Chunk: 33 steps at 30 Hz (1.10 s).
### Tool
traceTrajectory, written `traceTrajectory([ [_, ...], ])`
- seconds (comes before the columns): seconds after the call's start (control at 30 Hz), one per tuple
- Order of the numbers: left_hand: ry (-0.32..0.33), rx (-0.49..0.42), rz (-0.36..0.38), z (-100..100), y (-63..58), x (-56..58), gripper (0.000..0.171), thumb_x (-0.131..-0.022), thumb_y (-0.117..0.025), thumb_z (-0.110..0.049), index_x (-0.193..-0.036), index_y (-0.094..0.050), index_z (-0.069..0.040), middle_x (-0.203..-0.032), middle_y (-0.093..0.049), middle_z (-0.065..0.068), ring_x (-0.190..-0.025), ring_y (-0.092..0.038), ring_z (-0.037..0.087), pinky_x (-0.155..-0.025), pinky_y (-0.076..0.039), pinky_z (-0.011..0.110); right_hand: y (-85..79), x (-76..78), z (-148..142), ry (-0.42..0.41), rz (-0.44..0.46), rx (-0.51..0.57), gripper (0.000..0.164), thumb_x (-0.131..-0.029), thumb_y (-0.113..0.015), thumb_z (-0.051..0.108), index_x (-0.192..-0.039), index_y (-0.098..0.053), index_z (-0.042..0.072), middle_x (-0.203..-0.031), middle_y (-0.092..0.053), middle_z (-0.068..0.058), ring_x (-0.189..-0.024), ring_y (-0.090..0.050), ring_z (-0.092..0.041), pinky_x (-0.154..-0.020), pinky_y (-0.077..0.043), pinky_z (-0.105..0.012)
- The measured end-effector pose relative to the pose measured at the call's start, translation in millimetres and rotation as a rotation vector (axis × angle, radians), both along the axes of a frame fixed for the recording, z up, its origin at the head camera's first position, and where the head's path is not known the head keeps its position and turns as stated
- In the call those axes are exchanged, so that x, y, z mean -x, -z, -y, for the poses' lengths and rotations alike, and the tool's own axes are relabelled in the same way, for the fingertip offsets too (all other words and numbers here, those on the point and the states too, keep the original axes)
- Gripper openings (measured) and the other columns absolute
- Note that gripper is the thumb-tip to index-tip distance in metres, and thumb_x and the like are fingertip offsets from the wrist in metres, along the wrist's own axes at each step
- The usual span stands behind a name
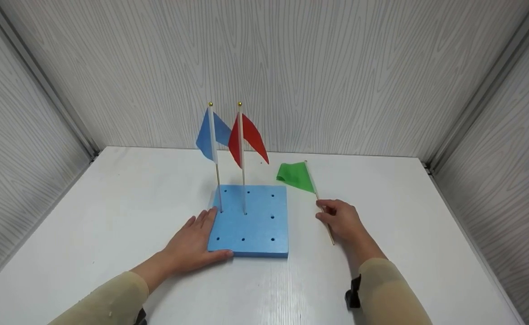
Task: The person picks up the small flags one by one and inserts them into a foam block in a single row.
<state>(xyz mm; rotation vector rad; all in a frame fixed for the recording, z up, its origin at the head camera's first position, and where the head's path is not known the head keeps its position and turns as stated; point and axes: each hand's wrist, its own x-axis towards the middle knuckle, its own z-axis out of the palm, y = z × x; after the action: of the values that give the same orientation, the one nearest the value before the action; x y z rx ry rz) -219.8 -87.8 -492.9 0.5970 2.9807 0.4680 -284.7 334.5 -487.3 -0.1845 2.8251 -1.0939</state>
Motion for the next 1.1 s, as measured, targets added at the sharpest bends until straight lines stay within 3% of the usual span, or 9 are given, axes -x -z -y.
traceTrajectory([
  [0.83,-0.015,-0.001,0.009,1.5,2.0,-2.3,0.134,-0.081,-0.042,-0.099,-0.17,-0.014,-0.003,-0.174,-0.023,0.016,-0.16,-0.023,0.035,-0.128,-0.016,0.056,-0.5,-2.4,5.8,0.034,-0.005,0.015,0.045,-0.107,-0.064,0.02,-0.152,-0.061,0.012,-0.122,-0.067,-0.014,-0.102,-0.056,-0.027,-0.087,-0.051,-0.039],
  [1.1,-0.014,0.012,0.006,0.5,3.3,-0.5,0.136,-0.08,-0.038,-0.101,-0.17,-0.013,-0.002,-0.174,-0.023,0.017,-0.161,-0.021,0.034,-0.128,-0.016,0.055,-2.8,-0.7,5.6,0.09,0.003,0.03,0.047,-0.105,-0.061,0.02,-0.151,-0.06,0.009,-0.122,-0.066,-0.015,-0.1,-0.056,-0.028,-0.083,-0.051,-0.037],
])
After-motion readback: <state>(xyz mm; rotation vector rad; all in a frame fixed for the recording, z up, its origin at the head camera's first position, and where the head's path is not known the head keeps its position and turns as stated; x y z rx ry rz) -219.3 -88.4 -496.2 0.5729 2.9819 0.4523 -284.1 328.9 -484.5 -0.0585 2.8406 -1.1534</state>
